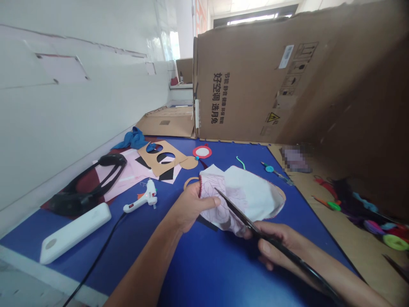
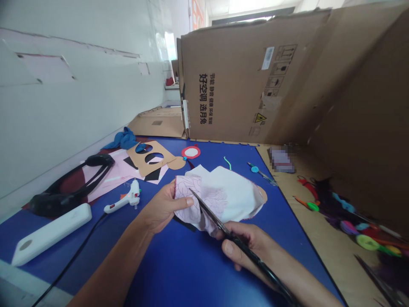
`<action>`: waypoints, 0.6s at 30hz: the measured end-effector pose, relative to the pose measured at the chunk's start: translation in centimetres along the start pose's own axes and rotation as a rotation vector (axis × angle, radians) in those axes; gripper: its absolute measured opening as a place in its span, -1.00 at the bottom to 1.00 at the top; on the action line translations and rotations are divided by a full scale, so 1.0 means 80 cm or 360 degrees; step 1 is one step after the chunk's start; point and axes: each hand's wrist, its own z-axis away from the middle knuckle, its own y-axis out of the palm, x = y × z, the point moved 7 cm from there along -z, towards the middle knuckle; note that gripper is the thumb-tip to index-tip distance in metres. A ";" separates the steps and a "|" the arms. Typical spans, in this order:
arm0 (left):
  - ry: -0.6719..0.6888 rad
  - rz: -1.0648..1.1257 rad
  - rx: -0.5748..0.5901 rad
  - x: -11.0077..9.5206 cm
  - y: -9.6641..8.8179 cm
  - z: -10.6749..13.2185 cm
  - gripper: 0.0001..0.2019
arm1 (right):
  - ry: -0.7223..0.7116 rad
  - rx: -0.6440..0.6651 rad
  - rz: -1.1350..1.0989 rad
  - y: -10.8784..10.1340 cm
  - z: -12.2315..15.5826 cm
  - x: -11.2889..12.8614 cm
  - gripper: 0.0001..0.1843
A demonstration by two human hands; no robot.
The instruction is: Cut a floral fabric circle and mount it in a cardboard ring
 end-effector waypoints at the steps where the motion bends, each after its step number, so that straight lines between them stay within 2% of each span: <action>1: -0.0007 -0.0005 -0.0015 0.000 -0.001 0.000 -0.50 | -0.0014 0.0003 0.0019 0.000 0.000 0.000 -0.28; 5: -0.0034 -0.0008 -0.0034 -0.001 0.000 0.001 -0.49 | -0.0068 0.0023 0.0086 -0.002 0.001 0.004 -0.29; 10: -0.0019 -0.0002 0.0006 -0.004 0.004 0.002 -0.52 | -0.0050 0.0074 0.0092 -0.001 0.002 0.005 -0.29; 18: -0.0034 -0.0066 0.0016 -0.004 0.004 0.003 -0.54 | -0.0006 0.0041 0.0040 -0.002 0.004 0.001 -0.31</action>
